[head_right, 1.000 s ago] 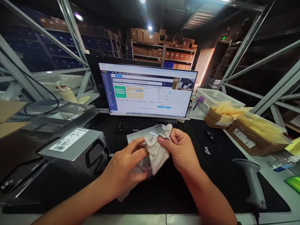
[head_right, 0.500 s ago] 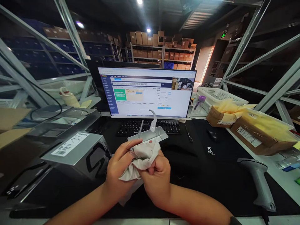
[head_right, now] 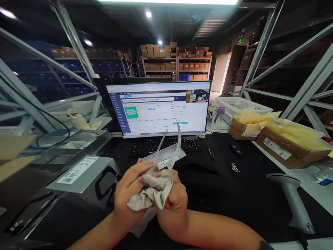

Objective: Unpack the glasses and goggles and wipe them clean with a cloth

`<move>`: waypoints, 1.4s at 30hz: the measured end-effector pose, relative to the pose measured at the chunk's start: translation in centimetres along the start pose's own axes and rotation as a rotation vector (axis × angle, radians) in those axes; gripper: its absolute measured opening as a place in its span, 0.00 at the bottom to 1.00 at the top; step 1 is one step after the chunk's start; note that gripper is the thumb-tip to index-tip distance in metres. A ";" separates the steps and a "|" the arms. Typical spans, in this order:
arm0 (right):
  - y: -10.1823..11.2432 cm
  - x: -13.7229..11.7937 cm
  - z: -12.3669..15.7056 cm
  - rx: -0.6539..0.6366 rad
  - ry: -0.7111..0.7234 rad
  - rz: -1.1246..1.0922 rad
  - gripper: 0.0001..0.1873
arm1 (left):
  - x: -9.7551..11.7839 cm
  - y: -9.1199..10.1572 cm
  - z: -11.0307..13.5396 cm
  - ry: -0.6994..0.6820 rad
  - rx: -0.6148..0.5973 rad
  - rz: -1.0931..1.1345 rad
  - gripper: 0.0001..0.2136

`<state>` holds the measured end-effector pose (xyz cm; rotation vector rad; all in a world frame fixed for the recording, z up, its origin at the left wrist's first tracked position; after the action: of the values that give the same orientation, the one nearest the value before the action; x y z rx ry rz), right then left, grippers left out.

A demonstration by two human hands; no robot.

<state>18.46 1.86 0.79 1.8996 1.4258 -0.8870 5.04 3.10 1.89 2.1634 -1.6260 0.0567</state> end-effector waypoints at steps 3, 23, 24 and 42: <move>1.3 -0.5 -1.9 -0.029 -0.223 -0.199 0.11 | 0.5 -0.1 -0.2 -0.058 -0.001 -0.032 0.11; 2.4 -0.2 -4.2 -0.064 -0.578 -0.452 0.18 | 0.5 -0.7 -0.6 -0.050 -0.124 -0.031 0.09; 2.7 -0.1 -4.8 -0.070 -0.648 -0.517 0.19 | 0.4 -0.9 -0.6 -0.049 -0.132 -0.048 0.10; 12.5 -2.9 -7.6 0.033 0.355 0.419 0.25 | 0.4 2.4 -2.5 0.064 -0.332 -0.053 0.09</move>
<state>31.15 3.11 8.56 2.3480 1.1307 -0.3898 3.52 3.10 5.08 1.9282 -1.4277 -0.1480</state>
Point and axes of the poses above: each hand's wrist, its own z-axis away from the middle knuckle, its own y-axis out of the back of the hand, x = y × z, the point moved 3 cm from there along -z, towards the middle knuckle, and after that the axes turned 14 degrees about z, right-handed, at the moved point
